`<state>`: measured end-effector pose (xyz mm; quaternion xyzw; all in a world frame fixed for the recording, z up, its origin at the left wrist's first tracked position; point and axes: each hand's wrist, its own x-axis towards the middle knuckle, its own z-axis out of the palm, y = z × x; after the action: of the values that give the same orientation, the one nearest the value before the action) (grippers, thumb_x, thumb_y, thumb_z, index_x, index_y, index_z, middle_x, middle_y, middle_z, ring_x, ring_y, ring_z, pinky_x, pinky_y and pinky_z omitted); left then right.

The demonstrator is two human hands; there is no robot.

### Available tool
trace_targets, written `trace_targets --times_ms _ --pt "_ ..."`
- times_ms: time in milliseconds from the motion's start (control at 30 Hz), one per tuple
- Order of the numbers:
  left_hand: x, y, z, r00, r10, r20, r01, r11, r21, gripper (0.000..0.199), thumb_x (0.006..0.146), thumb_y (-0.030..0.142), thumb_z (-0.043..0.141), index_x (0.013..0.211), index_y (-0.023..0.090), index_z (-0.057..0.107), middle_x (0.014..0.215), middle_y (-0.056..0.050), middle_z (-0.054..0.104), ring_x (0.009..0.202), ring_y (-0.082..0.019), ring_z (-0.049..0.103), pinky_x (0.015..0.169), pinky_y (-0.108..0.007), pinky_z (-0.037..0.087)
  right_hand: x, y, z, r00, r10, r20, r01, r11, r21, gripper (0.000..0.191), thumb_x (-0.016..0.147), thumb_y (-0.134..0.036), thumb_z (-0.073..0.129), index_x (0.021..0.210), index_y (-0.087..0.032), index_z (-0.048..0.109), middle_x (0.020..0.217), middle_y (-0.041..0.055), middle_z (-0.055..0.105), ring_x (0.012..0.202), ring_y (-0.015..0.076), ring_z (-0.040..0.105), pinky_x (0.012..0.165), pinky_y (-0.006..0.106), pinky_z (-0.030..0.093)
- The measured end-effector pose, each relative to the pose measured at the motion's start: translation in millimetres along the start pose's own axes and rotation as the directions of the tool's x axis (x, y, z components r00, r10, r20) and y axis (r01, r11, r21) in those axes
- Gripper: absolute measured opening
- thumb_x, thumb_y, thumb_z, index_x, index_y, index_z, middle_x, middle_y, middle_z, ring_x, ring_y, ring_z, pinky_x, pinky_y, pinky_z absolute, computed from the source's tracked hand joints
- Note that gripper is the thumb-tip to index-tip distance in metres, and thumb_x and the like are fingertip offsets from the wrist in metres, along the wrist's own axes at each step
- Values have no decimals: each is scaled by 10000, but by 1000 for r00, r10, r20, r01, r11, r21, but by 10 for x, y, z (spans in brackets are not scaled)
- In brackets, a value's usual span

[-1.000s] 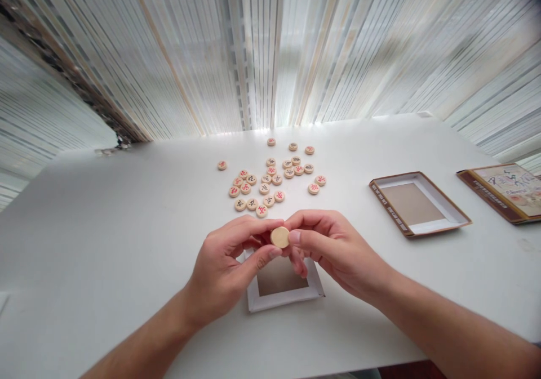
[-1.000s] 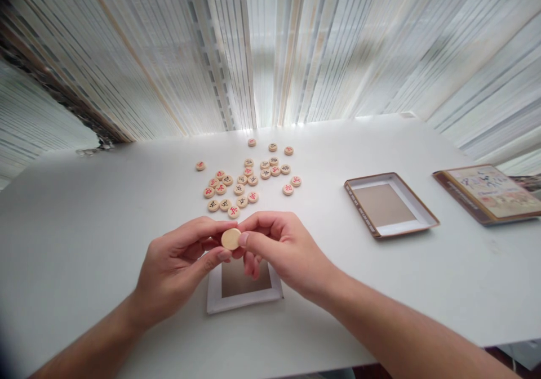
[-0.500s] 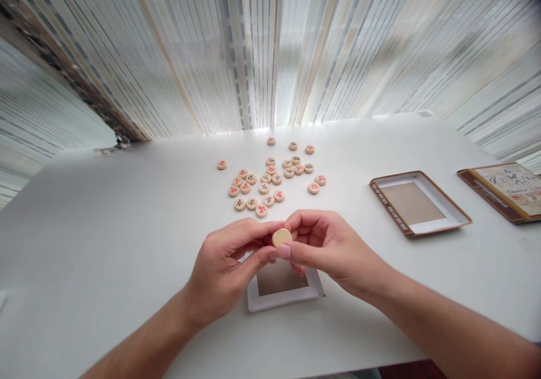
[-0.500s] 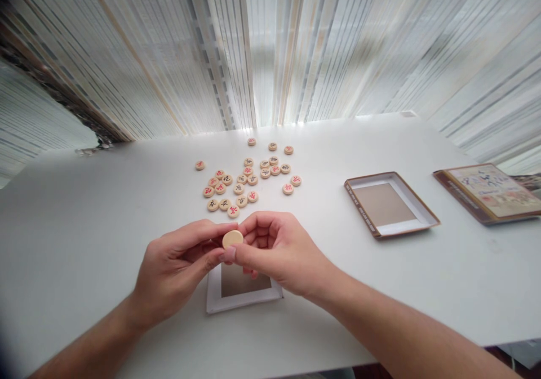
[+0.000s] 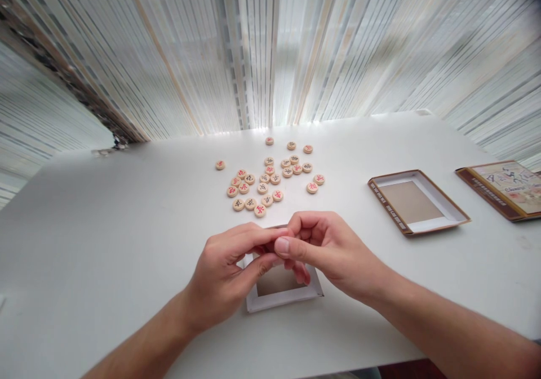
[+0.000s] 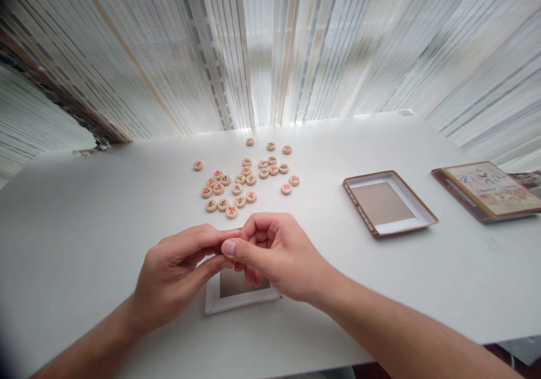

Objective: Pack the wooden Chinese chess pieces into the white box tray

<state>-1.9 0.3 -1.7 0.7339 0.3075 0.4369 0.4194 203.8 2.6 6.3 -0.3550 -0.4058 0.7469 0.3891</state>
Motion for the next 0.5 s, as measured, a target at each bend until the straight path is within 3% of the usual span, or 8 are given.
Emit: trace_targets --times_ms 300,500 --pt "-6 -11 -2 997 -69 -39 65 993 -97 393 968 74 765 1288 296 814 961 -14 809 851 -133 779 786 -199 626 13 3 -24 997 -52 51 50 998 42 303 836 -356 940 813 -134 735 695 5 729 537 90 652 527 185 561" --pt "-4 -7 -3 995 -90 -41 83 985 -149 363 972 105 774 1281 290 819 979 -26 810 870 -161 797 807 -242 651 -1 9 -20 998 -31 61 26 997 78 280 769 -246 983 830 -146 729 688 -3 747 532 85 655 539 172 554"
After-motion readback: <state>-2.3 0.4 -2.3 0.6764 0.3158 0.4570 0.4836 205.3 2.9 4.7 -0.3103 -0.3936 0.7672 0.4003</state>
